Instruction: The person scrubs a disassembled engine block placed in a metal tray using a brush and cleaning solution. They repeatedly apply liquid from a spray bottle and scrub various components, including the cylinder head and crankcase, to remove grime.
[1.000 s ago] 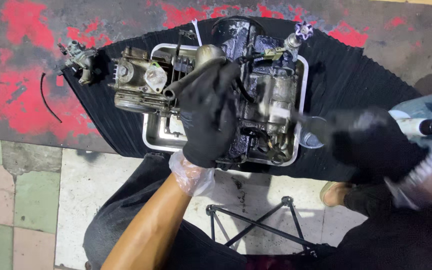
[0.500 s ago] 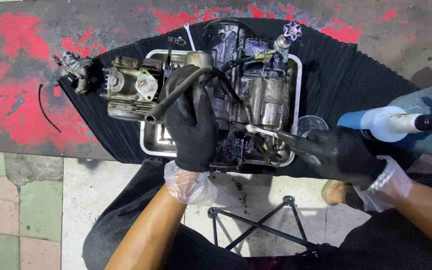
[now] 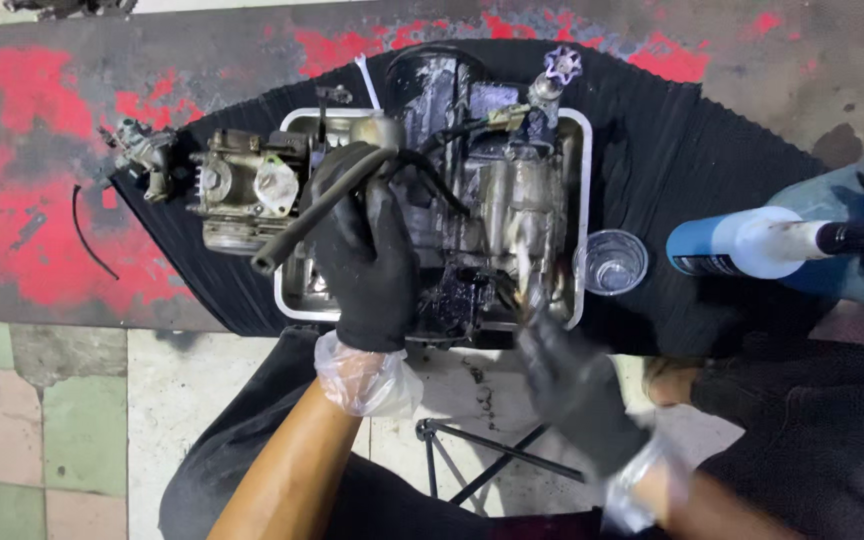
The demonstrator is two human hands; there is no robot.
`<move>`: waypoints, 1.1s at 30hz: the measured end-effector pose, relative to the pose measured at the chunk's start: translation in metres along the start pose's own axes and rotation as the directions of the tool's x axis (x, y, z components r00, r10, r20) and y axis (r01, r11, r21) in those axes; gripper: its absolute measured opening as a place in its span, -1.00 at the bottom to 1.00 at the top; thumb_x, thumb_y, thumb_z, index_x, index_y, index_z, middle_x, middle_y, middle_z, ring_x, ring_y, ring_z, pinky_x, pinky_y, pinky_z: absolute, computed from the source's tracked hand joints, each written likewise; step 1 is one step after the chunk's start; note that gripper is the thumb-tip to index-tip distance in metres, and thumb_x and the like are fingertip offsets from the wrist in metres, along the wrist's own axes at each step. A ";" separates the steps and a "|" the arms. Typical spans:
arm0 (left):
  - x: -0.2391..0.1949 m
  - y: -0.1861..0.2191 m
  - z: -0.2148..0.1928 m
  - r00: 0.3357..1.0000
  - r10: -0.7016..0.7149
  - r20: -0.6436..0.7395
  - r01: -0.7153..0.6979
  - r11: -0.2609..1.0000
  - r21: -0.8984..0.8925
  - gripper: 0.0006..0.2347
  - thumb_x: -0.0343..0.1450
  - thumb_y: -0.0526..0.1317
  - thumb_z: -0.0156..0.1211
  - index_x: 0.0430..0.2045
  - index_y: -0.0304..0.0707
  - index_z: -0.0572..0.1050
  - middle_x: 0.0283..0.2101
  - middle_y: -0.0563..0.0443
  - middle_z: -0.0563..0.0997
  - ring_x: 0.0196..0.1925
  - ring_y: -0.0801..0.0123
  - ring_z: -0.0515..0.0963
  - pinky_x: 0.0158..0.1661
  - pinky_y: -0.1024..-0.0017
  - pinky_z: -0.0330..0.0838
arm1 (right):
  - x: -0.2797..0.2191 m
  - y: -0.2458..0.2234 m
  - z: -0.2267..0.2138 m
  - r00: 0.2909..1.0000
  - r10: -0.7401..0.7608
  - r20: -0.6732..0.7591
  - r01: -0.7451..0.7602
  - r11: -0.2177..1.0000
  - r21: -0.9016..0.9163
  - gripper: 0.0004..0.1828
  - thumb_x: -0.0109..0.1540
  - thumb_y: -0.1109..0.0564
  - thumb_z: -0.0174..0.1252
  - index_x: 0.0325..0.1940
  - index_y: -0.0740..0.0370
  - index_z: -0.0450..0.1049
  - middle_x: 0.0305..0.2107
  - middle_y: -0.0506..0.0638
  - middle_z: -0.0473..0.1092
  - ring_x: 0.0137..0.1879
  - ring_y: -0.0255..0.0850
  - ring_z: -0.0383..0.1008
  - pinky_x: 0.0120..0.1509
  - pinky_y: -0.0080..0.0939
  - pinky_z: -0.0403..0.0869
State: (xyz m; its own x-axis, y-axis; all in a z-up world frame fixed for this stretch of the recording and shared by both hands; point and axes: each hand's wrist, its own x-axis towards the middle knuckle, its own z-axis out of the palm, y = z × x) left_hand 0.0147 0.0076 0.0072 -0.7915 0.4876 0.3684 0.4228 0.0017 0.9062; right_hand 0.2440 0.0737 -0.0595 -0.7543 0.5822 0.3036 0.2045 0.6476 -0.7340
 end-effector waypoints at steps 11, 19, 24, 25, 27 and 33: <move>0.000 -0.008 -0.002 0.992 0.129 -0.006 -0.124 0.963 0.238 -0.80 0.64 -0.30 0.02 0.11 -0.40 0.45 0.15 -0.26 0.54 0.21 0.01 0.54 0.30 0.19 0.35 | -0.004 -0.058 0.011 0.973 0.224 0.048 -0.221 0.973 -0.065 -0.42 0.34 0.13 0.10 0.42 0.37 0.25 -0.60 0.13 0.44 -0.58 -0.15 0.46 -0.53 -0.14 0.40; -0.005 -0.013 -0.001 0.998 0.052 -0.046 -0.039 0.969 0.246 -0.78 0.62 -0.25 0.04 0.08 -0.41 0.47 0.15 -0.32 0.52 0.22 -0.05 0.56 0.29 0.14 0.40 | -0.007 -0.072 0.015 0.906 0.409 0.110 -0.401 0.912 -0.086 -0.29 0.31 0.11 0.12 0.54 0.26 0.14 -0.59 0.21 0.48 -0.54 0.03 0.54 -0.45 -0.02 0.48; -0.008 -0.017 -0.003 0.988 0.151 -0.012 -0.139 0.933 0.331 -0.73 0.66 -0.26 0.06 0.20 -0.49 0.40 0.22 -0.37 0.47 0.31 -0.13 0.46 0.37 0.09 0.27 | -0.011 -0.065 0.018 0.914 0.391 0.103 -0.365 0.908 -0.208 -0.35 0.33 0.09 0.12 0.50 0.21 0.17 -0.59 0.24 0.45 -0.53 0.05 0.51 -0.44 0.03 0.44; -0.006 -0.017 -0.004 0.988 0.154 -0.018 -0.139 0.930 0.340 -0.74 0.65 -0.26 0.06 0.17 -0.47 0.42 0.21 -0.37 0.48 0.29 -0.12 0.47 0.34 0.10 0.30 | -0.014 -0.069 0.017 0.950 0.310 0.045 -0.293 0.931 -0.215 -0.33 0.32 0.09 0.12 0.51 0.25 0.16 -0.52 0.27 0.46 -0.51 0.06 0.51 -0.44 0.01 0.45; -0.003 -0.017 0.000 0.987 0.161 -0.031 -0.140 0.928 0.346 -0.77 0.63 -0.27 0.04 0.11 -0.44 0.45 0.18 -0.36 0.49 0.26 -0.10 0.50 0.29 0.13 0.35 | -0.009 -0.069 0.014 0.957 0.289 0.023 -0.276 0.931 -0.239 -0.34 0.31 0.09 0.12 0.49 0.26 0.18 -0.53 0.25 0.46 -0.52 0.05 0.50 -0.45 0.00 0.45; -0.005 -0.020 0.000 0.993 0.105 -0.057 -0.085 0.958 0.275 -0.78 0.61 -0.28 0.09 0.08 -0.46 0.46 0.11 -0.34 0.51 0.18 -0.08 0.54 0.25 0.14 0.40 | -0.005 -0.071 0.003 0.934 0.332 0.129 -0.280 0.908 -0.311 -0.30 0.20 0.14 0.17 0.44 0.24 0.23 -0.69 0.12 0.42 -0.59 0.04 0.46 -0.49 0.08 0.41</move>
State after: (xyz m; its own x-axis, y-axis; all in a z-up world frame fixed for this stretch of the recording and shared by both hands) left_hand 0.0105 0.0047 -0.0128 -0.7666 0.4347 0.4726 0.5940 0.2004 0.7791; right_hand 0.2313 0.0235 -0.0109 -0.7172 0.6958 -0.0389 0.5910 0.5777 -0.5629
